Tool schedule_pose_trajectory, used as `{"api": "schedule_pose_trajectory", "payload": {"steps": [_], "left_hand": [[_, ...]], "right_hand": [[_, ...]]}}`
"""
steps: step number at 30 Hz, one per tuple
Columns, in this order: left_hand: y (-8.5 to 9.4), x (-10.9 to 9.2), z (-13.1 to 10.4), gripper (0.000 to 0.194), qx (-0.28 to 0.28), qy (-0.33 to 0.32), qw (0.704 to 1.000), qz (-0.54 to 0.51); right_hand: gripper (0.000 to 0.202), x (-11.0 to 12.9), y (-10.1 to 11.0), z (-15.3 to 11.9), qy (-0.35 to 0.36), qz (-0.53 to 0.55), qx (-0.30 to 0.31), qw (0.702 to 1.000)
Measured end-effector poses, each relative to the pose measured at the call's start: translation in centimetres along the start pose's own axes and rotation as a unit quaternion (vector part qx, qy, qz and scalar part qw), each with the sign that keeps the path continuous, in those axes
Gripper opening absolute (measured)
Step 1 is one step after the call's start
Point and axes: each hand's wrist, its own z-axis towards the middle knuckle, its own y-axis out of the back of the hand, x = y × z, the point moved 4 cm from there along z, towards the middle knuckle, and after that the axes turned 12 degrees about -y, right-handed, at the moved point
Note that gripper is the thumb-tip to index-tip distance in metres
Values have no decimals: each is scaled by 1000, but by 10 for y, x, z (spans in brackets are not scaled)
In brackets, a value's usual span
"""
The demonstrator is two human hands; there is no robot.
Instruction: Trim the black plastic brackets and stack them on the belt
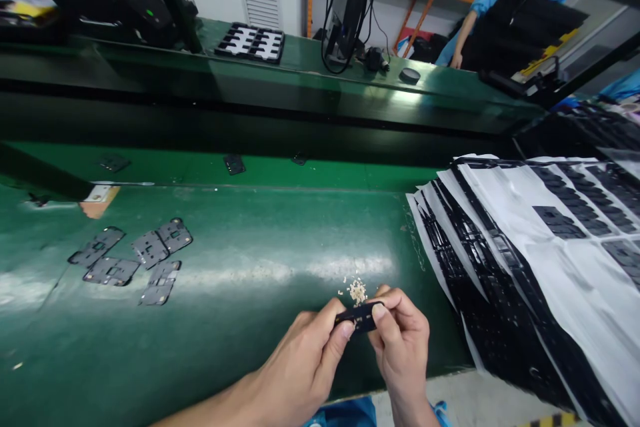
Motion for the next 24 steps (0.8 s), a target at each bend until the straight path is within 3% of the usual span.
{"api": "schedule_pose_trajectory", "payload": {"steps": [5, 11, 16, 24], "left_hand": [[2, 2, -1, 29, 1, 32, 999, 4], [9, 9, -4, 38, -10, 73, 993, -94], [10, 14, -6, 39, -51, 84, 983, -157], [7, 19, -10, 42, -106, 101, 970, -193]], "right_hand": [[37, 4, -8, 5, -3, 7, -22, 1000], [34, -1, -6, 0, -90, -28, 33, 995], [24, -1, -5, -10, -86, -73, 62, 992], [24, 2, -10, -11, -81, -97, 58, 990]]}}
